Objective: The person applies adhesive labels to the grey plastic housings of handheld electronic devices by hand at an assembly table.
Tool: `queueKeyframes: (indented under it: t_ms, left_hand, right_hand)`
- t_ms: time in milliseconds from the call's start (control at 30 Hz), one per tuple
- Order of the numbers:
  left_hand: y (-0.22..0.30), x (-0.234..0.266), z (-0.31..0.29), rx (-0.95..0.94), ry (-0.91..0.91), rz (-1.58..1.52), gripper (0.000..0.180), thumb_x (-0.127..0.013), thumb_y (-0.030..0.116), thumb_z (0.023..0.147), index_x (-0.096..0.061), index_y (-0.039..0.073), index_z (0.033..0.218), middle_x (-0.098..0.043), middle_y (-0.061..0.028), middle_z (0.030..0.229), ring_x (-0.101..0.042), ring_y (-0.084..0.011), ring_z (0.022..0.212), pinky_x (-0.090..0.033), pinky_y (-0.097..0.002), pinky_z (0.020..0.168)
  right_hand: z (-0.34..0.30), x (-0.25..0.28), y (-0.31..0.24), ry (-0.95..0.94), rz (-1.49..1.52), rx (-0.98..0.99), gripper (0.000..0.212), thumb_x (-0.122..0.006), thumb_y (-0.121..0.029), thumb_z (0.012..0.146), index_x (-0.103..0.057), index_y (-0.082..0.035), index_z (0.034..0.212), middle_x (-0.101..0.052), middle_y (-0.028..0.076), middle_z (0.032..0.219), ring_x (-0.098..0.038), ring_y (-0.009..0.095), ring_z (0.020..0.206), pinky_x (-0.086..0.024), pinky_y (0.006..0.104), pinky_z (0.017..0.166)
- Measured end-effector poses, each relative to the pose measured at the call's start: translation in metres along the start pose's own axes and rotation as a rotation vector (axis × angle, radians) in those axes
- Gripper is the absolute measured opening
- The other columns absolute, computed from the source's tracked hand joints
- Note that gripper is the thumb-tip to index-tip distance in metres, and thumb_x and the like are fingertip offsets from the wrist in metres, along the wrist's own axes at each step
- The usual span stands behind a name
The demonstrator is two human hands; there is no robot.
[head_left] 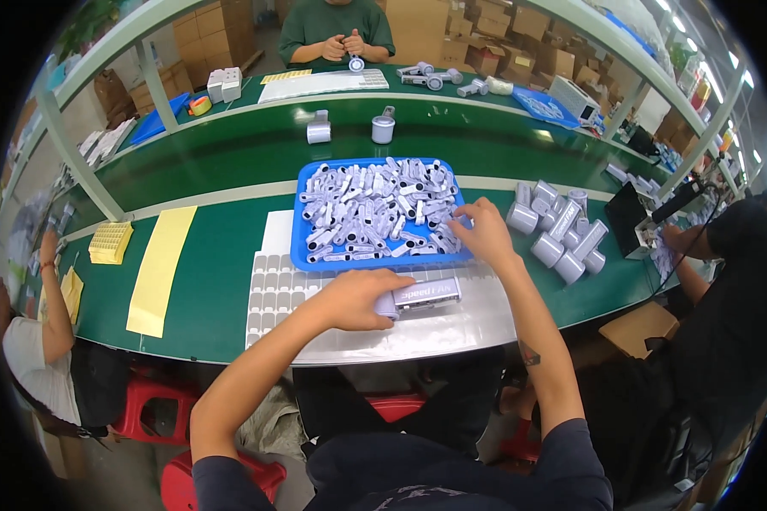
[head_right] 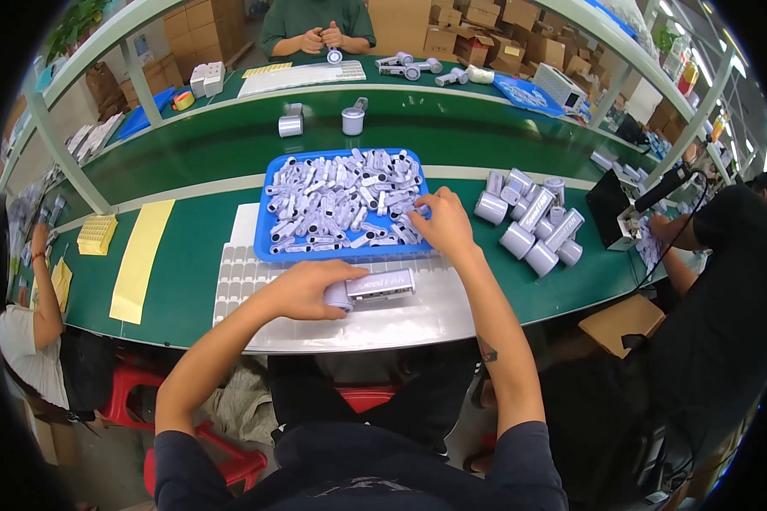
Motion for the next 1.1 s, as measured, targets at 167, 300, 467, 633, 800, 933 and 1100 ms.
queueKeyframes:
  t_ms: [167,300,467,633,800,933,1100]
  left_hand:
    - [-0.001,-0.004,0.007,-0.037,-0.032,-0.109,0.058,-0.070,0.034,0.081,-0.057,0.012,0.132,-0.062,-0.0137,0.120,-0.060,-0.0346,0.111,-0.048,-0.0410,0.095]
    - [-0.005,-0.010,0.017,0.039,-0.151,-0.184,0.049,-0.065,0.036,0.088,-0.059,0.010,0.129,-0.062,-0.0137,0.121,-0.058,-0.0335,0.113,-0.046,-0.0396,0.097]
    - [-0.006,-0.007,0.023,-0.011,-0.147,-0.266,0.040,-0.059,0.030,0.093,-0.062,0.008,0.126,-0.063,-0.0141,0.123,-0.057,-0.0315,0.114,-0.044,-0.0386,0.100]
    - [-0.007,-0.018,0.026,0.000,-0.165,-0.410,0.040,-0.054,0.032,0.095,-0.064,0.005,0.123,-0.065,-0.0161,0.119,-0.059,-0.0318,0.111,-0.045,-0.0377,0.098]
    - [-0.010,-0.012,0.031,0.035,-0.063,-0.337,0.038,-0.057,0.034,0.095,-0.067,0.003,0.114,-0.066,-0.0160,0.112,-0.061,-0.0328,0.106,-0.047,-0.0395,0.094]
    - [0.001,0.009,0.019,-0.046,0.242,-0.147,0.035,-0.066,0.027,0.089,-0.066,0.004,0.115,-0.068,-0.0135,0.108,-0.064,-0.0275,0.101,-0.049,-0.0381,0.089]
    - [0.037,0.039,0.014,0.123,0.452,-0.445,0.038,-0.072,0.023,0.086,-0.065,0.005,0.118,-0.069,-0.0111,0.098,-0.065,-0.0189,0.084,-0.052,-0.0322,0.076]
  right_hand:
    - [0.009,-0.019,-0.001,-0.082,-0.006,-0.065,0.017,-0.074,-0.019,0.075,-0.071,-0.004,0.081,-0.060,0.015,0.086,-0.060,0.033,0.090,-0.051,0.0416,0.078]
    - [0.012,-0.021,-0.003,-0.086,0.005,-0.085,0.013,-0.073,-0.015,0.072,-0.067,-0.003,0.076,-0.061,0.015,0.088,-0.061,0.033,0.091,-0.051,0.0413,0.078]
    - [0.007,-0.012,-0.016,-0.074,-0.074,0.018,0.019,-0.072,-0.014,0.072,-0.067,-0.005,0.088,-0.061,0.016,0.096,-0.060,0.034,0.096,-0.051,0.0430,0.081]
    - [0.002,-0.023,-0.010,-0.113,-0.149,0.033,0.015,-0.072,-0.013,0.075,-0.068,-0.005,0.087,-0.063,0.016,0.094,-0.061,0.034,0.095,-0.051,0.0435,0.081]
    - [-0.004,0.000,-0.020,0.032,-0.114,0.127,0.011,-0.068,-0.007,0.076,-0.070,-0.005,0.088,-0.066,0.014,0.087,-0.062,0.033,0.091,-0.051,0.0436,0.080]
    - [-0.007,0.027,-0.040,0.077,0.112,0.094,0.016,-0.067,-0.003,0.083,-0.071,-0.006,0.098,-0.070,0.010,0.095,-0.064,0.026,0.089,-0.051,0.0363,0.078]
    - [-0.046,0.049,-0.054,0.073,0.785,-0.051,0.016,-0.069,-0.004,0.085,-0.071,-0.002,0.100,-0.072,0.010,0.095,-0.065,0.018,0.085,-0.050,0.0279,0.077]
Point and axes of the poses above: each hand's wrist, its own z-axis towards the middle knuckle, its own x-axis out of the back of the hand, y = z × x, the point moved 8 cm from there along z, towards the middle knuckle
